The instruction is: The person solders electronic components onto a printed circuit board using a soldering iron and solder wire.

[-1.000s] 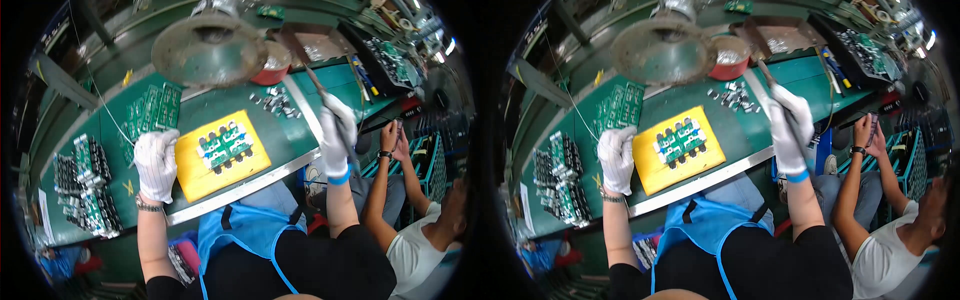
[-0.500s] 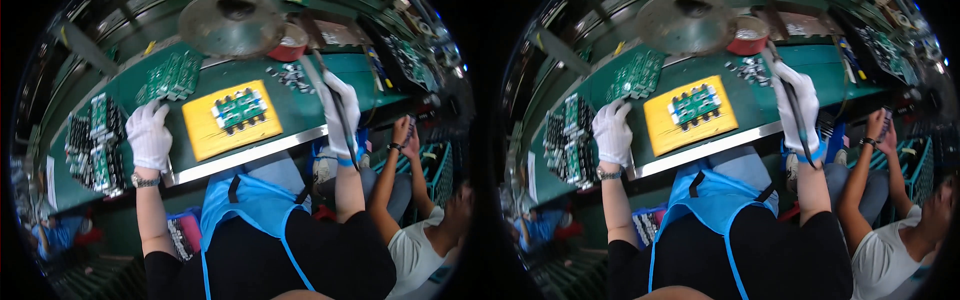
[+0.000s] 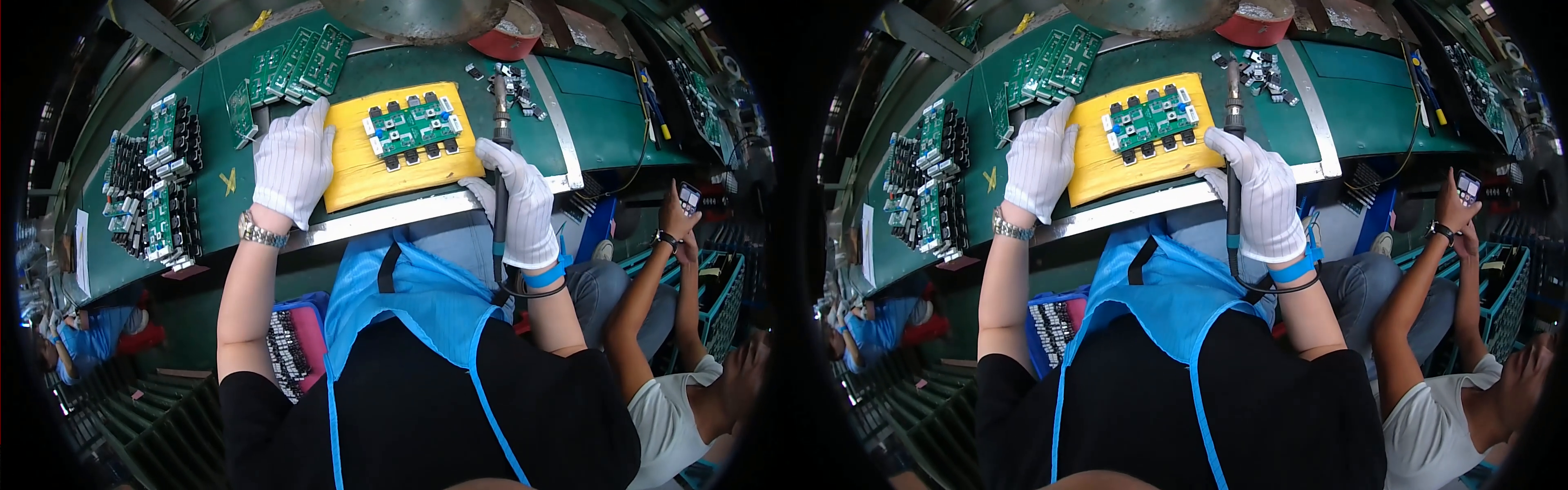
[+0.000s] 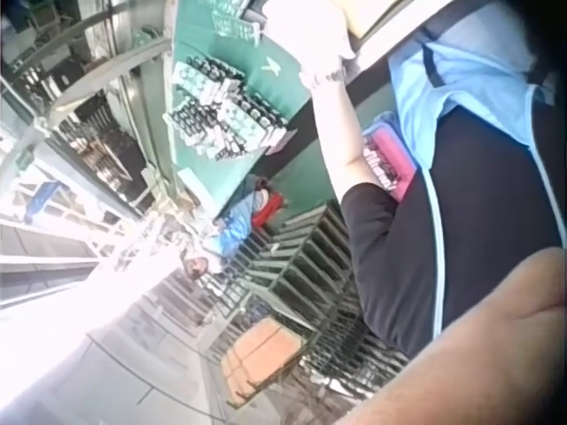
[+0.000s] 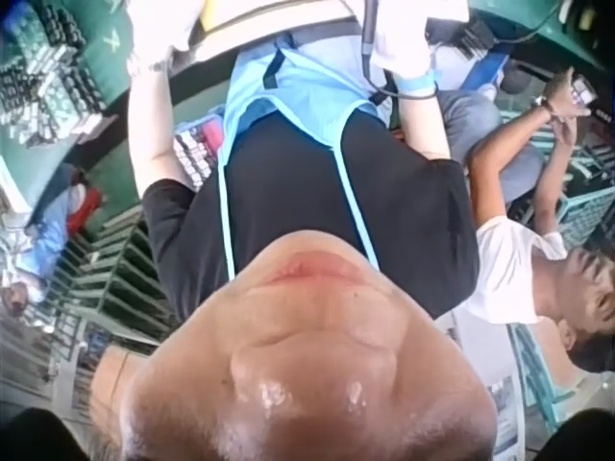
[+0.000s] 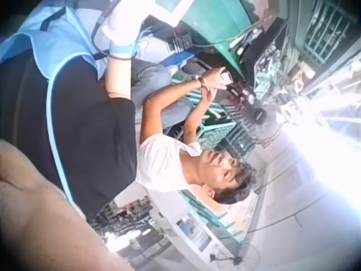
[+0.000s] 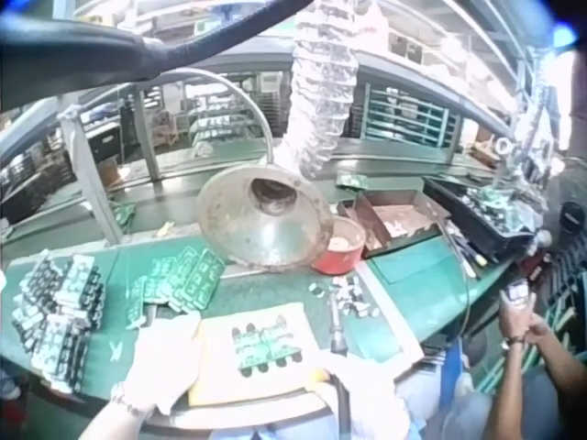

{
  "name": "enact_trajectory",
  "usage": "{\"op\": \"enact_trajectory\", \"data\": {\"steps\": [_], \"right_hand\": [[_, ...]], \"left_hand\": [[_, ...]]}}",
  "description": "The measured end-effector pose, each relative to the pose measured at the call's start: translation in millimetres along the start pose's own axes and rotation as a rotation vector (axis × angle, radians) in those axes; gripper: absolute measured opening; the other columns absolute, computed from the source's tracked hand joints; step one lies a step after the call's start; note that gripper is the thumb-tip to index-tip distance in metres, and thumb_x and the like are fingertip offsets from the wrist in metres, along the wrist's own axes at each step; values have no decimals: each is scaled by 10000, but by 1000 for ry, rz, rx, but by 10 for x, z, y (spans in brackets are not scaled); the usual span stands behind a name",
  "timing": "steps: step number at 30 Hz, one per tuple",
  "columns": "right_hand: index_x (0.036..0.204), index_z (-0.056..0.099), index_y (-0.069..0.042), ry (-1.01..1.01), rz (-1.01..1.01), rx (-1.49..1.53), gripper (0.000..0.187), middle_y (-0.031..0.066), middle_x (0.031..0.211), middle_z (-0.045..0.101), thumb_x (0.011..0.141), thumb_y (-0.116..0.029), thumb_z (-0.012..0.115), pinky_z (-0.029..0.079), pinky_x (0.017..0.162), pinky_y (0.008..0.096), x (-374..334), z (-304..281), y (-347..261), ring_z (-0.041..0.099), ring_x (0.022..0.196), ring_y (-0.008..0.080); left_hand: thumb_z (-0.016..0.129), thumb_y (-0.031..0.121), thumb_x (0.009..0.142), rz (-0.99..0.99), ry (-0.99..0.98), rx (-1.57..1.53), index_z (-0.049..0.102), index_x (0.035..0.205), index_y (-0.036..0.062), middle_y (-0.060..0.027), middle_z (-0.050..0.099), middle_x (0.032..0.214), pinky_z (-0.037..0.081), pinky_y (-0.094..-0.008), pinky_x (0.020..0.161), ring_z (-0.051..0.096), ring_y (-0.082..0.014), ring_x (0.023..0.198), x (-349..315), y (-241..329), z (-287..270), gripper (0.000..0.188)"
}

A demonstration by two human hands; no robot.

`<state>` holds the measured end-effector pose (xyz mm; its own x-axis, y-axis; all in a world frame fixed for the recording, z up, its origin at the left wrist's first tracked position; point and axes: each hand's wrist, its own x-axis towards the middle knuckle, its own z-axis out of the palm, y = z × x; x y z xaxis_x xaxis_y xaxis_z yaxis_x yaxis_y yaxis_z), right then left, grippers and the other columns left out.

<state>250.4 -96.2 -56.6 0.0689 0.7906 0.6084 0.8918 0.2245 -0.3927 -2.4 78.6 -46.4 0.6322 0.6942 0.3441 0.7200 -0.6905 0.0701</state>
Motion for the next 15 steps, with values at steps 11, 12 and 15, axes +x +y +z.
{"op": "enact_trajectory", "data": {"steps": [11, 12, 15], "right_hand": [[1275, 586, -124, 39, 8, 69, 533, 97, 1144, 685, 776, -61, 760, 504, 819, 376, 71, 91, 201, 666, 969, 309], [1277, 587, -125, 53, -9, 40, 530, 100, 1126, 685, 779, -68, 759, 506, 802, 377, 89, 121, 216, 665, 948, 309], [1285, 574, -125, 37, -10, 44, 534, 94, 1125, 686, 784, -57, 746, 508, 772, 363, 182, 95, 151, 672, 934, 293]], "left_hand": [[612, 254, 937, -380, -241, -622, 610, 1242, -13, -212, 678, 1157, 513, -382, 905, 673, -314, 1043, 132, -229, -172, 405], [630, 255, 925, -401, -247, -669, 604, 1249, -37, -206, 693, 1123, 520, -353, 868, 686, -268, 1000, 153, -249, -196, 437], [626, 280, 934, -534, -426, -841, 631, 1238, -16, -39, 660, 856, 464, -227, 612, 571, -77, 699, 203, -316, -348, 425]]}}
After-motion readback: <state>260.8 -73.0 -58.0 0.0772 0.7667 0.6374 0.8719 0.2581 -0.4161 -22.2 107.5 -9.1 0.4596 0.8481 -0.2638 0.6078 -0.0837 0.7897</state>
